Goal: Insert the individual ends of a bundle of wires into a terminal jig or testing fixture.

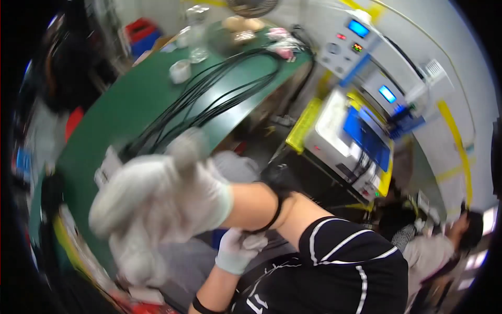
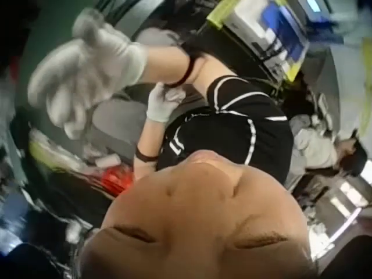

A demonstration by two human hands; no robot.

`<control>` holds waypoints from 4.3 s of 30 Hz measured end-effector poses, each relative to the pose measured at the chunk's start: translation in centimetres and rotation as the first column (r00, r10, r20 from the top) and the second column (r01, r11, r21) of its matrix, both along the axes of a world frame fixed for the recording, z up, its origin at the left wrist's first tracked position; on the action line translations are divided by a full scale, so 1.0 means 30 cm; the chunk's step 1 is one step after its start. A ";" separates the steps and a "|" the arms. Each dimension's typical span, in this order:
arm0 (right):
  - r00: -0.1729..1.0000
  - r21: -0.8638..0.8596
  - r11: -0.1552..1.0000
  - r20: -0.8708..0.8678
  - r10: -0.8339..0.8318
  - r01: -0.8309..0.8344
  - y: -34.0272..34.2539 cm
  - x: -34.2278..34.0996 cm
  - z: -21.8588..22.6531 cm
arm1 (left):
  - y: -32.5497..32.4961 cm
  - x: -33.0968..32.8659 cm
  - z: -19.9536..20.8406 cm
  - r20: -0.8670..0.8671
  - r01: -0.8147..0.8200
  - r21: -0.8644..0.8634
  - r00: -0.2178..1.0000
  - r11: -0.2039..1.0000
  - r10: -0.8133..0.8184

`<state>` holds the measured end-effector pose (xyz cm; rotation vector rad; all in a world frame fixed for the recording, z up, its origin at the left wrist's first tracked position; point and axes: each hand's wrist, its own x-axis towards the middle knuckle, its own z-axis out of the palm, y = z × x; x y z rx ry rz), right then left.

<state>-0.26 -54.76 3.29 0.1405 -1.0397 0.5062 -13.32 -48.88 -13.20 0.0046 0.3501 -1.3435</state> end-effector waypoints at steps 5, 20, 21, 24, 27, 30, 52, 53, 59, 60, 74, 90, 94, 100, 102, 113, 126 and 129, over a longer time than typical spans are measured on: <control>0.994 -0.161 0.986 -0.091 -0.057 0.042 0.001 -0.116 -0.014 | -0.075 -0.018 0.025 0.118 0.121 -0.116 0.987 0.986 -0.108; 0.847 -0.834 0.328 0.270 -0.459 0.444 -0.274 0.031 -0.417 | 0.349 0.339 0.199 0.811 -0.677 0.514 0.184 0.526 -0.556; 0.850 -0.867 0.269 0.270 -0.453 0.419 -0.276 0.045 -0.440 | 0.412 0.356 0.198 0.785 -0.790 0.422 0.074 0.444 -0.615; 0.860 -0.882 0.298 0.195 -0.472 0.364 -0.323 0.063 -0.509 | 0.472 0.423 0.137 0.696 -0.941 0.123 -0.144 0.315 -0.703; 0.867 -0.910 0.251 0.189 -0.461 0.331 -0.312 0.077 -0.525 | 0.489 0.473 0.126 0.537 -0.942 -0.280 -0.312 0.183 -0.784; 0.866 -0.944 0.090 0.249 -0.434 0.317 -0.304 0.069 -0.532 | 0.492 0.540 0.119 0.145 -0.952 -0.306 -0.045 -0.002 -0.988; 0.893 -0.933 -0.061 0.357 -0.276 0.354 -0.277 0.064 -0.521 | 0.600 0.666 -0.040 0.284 -0.999 -0.029 -0.051 0.045 -0.958; 0.893 -0.933 -0.067 0.357 -0.273 0.352 -0.277 0.064 -0.519 | 0.605 0.670 -0.043 0.285 -0.999 -0.028 -0.051 0.045 -0.957; 0.887 -0.927 -0.060 0.372 -0.275 0.370 -0.280 0.057 -0.513 | 0.595 0.663 -0.027 0.265 -0.999 -0.013 -0.042 0.040 -0.963; 0.889 -0.930 -0.065 0.366 -0.276 0.363 -0.281 0.057 -0.510 | 0.594 0.662 -0.025 0.278 -0.999 -0.017 -0.047 0.044 -0.960; 0.884 -0.926 -0.072 0.376 -0.279 0.371 -0.284 0.054 -0.498 | 0.580 0.651 -0.015 0.327 -1.000 -0.002 -0.020 0.021 -0.945; 0.879 -0.917 -0.088 0.397 -0.264 0.388 -0.270 0.062 -0.520 | 0.592 0.662 -0.021 0.288 -0.995 -0.050 -0.098 0.087 -0.953; 0.876 -0.914 -0.066 0.404 -0.264 0.401 -0.275 0.058 -0.524 | 0.587 0.660 0.006 0.116 -0.997 -0.017 -0.076 0.074 -0.990; 0.881 -0.920 -0.068 0.390 -0.268 0.387 -0.272 0.064 -0.516 | 0.579 0.653 -0.016 0.291 -0.996 -0.050 -0.088 0.077 -0.953; 0.883 -0.921 -0.058 0.385 -0.269 0.384 -0.266 0.070 -0.521 | 0.588 0.658 -0.014 0.288 -0.994 -0.069 -0.097 0.080 -0.953; 0.880 -0.922 -0.073 0.386 -0.275 0.381 -0.282 0.050 -0.524 | 0.588 0.661 -0.044 0.294 -0.995 -0.061 -0.095 0.081 -0.951; 0.855 -0.888 -0.029 0.450 -0.259 0.458 -0.257 0.045 -0.520 | 0.551 0.583 0.013 0.615 -0.999 0.051 0.031 0.000 -0.788; 0.891 -0.918 -0.082 0.397 -0.220 0.389 -0.311 0.029 -0.522 | 0.503 0.583 0.005 0.416 -0.988 -0.156 -0.071 0.006 -0.907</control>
